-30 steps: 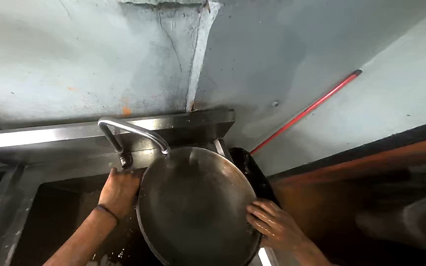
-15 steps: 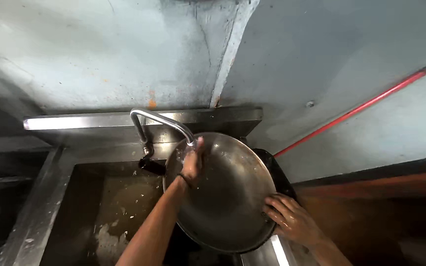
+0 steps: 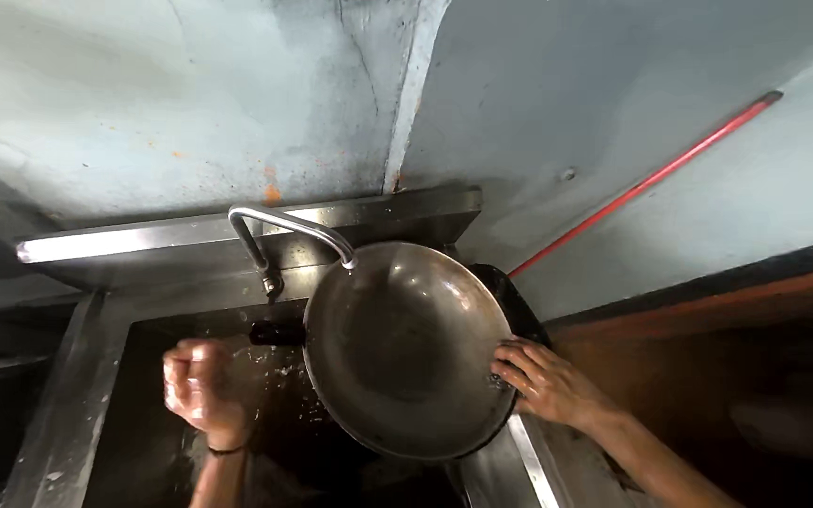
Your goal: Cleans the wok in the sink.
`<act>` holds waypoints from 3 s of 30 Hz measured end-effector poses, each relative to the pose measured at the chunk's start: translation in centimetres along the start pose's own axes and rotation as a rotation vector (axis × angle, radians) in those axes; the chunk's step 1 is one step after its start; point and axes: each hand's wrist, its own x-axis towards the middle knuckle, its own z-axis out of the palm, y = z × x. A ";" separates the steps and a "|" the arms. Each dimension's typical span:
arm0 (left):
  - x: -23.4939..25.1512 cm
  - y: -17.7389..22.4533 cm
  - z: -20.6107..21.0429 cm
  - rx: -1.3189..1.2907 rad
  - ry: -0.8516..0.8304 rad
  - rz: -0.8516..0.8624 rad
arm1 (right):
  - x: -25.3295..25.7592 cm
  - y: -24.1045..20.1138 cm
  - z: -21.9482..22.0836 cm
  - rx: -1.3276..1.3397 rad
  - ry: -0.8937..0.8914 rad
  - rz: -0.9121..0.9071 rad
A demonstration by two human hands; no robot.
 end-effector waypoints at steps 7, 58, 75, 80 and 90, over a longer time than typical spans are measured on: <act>-1.6 -7.8 1.4 -0.736 -0.507 -0.564 | 3.0 -0.6 -5.3 0.025 -0.510 0.107; -4.2 -7.3 0.8 -0.603 -0.305 -0.307 | 33.2 -14.9 10.3 0.456 0.407 1.122; -3.2 -7.9 -0.4 -0.627 -0.371 -0.301 | 20.4 -14.3 4.1 0.277 -0.409 0.693; -2.8 -7.8 0.0 -0.638 -0.407 -0.261 | 24.0 -11.9 5.4 0.185 -0.308 0.855; -2.8 -8.4 -1.0 -0.598 -0.450 -0.268 | 28.7 -8.0 9.1 0.184 0.040 0.943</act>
